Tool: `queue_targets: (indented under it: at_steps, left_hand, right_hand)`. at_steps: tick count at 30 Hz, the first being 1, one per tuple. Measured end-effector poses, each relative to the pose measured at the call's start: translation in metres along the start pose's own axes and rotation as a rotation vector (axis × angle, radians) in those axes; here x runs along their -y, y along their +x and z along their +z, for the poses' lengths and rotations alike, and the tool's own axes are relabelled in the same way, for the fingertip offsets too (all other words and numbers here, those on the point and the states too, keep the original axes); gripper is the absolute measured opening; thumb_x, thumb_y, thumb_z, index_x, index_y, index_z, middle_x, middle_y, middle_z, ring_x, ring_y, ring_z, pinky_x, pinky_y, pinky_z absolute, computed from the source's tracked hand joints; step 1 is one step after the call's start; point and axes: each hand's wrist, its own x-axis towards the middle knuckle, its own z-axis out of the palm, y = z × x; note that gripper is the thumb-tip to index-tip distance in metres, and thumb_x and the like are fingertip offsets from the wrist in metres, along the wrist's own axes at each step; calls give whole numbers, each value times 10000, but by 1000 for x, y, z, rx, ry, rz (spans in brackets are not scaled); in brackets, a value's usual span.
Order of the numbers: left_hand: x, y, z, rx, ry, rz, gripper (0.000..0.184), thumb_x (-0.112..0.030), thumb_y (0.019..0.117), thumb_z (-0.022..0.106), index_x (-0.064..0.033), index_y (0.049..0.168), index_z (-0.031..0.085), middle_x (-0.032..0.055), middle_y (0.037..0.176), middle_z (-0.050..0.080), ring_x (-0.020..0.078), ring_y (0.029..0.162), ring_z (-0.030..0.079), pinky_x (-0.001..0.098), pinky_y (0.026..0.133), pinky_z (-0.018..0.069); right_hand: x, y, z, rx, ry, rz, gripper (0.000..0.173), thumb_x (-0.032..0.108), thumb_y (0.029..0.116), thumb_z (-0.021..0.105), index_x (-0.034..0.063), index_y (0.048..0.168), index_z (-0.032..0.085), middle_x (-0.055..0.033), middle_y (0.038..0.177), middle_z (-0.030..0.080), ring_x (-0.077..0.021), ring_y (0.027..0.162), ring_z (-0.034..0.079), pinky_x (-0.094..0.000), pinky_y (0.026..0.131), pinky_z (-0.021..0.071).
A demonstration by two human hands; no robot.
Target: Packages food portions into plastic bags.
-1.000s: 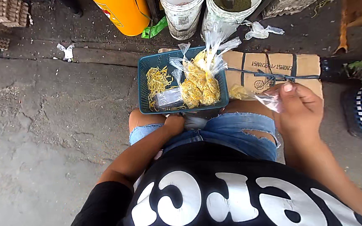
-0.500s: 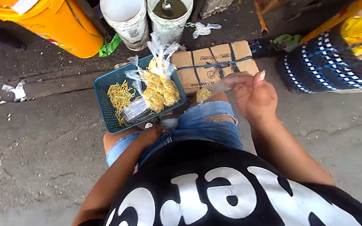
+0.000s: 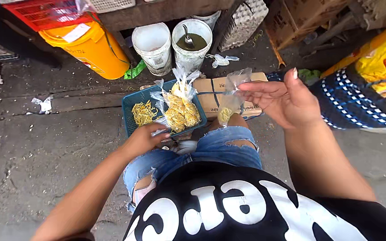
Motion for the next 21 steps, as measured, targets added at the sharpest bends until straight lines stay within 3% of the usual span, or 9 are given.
queue_targets:
  at_steps: [2, 4, 6, 8, 11, 13, 15, 17, 21]
  left_hand:
    - [-19, 17, -12, -66, -28, 118, 516, -390, 908, 759, -65, 1302, 680, 142, 1334, 648, 259, 1264, 600, 499, 1062, 488]
    - [-34, 33, -15, -59, -95, 203, 792, -404, 790, 856, -96, 1456, 559, 153, 1463, 546, 284, 1357, 517, 518, 1099, 457]
    - [-44, 46, -11, -7, -203, 234, 960, -297, 718, 912, -105, 1537, 450, 158, 1537, 470, 295, 1402, 466, 523, 1128, 423]
    - [-41, 57, 1, 37, -359, 222, 829, -157, 753, 891, -58, 1481, 507, 133, 1431, 584, 212, 1290, 579, 432, 1086, 484]
    - [-37, 63, 27, -35, -702, 155, 364, -34, 868, 773, 49, 1197, 640, 96, 1055, 738, 118, 941, 720, 306, 895, 601]
    - [-38, 57, 40, -162, -810, 97, 256, -36, 883, 761, 38, 1104, 658, 58, 922, 746, 108, 801, 724, 286, 776, 620]
    - [-39, 49, 47, -252, -837, 61, 237, -49, 886, 770, 30, 1083, 665, 47, 886, 754, 112, 768, 732, 288, 733, 626]
    - [-38, 43, 52, -294, -781, 52, 217, -83, 908, 760, 26, 1071, 667, 34, 888, 749, 92, 777, 724, 276, 746, 617]
    - [-32, 28, 63, -201, -557, 22, 334, -135, 986, 654, 53, 1260, 618, 124, 1133, 700, 99, 1014, 674, 291, 952, 541]
  right_hand:
    - [20, 16, 14, 131, 38, -43, 816, 612, 1066, 117, 88, 1244, 717, -38, 1241, 724, -173, 1163, 677, -360, 1052, 518]
    - [37, 34, 30, 263, 83, -66, 811, 623, 1061, 133, 91, 1237, 720, -41, 1236, 727, -175, 1153, 685, -352, 1045, 528]
    - [48, 53, 44, 393, 148, -53, 823, 651, 1049, 154, 92, 1230, 732, -47, 1191, 743, -166, 1105, 703, -339, 1011, 548]
    - [51, 70, 53, 426, 228, -46, 810, 654, 1047, 174, 106, 1174, 757, -46, 1111, 763, -161, 1038, 725, -330, 970, 570]
    - [41, 86, 62, 200, 311, -25, 642, 621, 1053, 315, 156, 1050, 758, -23, 1083, 759, -155, 995, 727, -334, 903, 594]
    - [15, 86, 65, 22, 161, -41, 476, 586, 978, 568, 204, 1259, 601, 12, 1289, 648, -152, 1111, 666, -352, 946, 565]
    - [-23, 75, 75, -79, 21, 20, 660, 403, 900, 722, 168, 1446, 435, -3, 1367, 582, -146, 1130, 652, -366, 951, 569]
    - [-51, 57, 92, -26, -60, 176, 722, 190, 874, 740, 29, 1487, 394, -86, 1306, 615, -154, 1103, 658, -354, 962, 566]
    - [-67, 42, 113, 31, -181, 325, 276, 62, 869, 767, -31, 1110, 668, -62, 1009, 723, -78, 912, 700, -263, 861, 592]
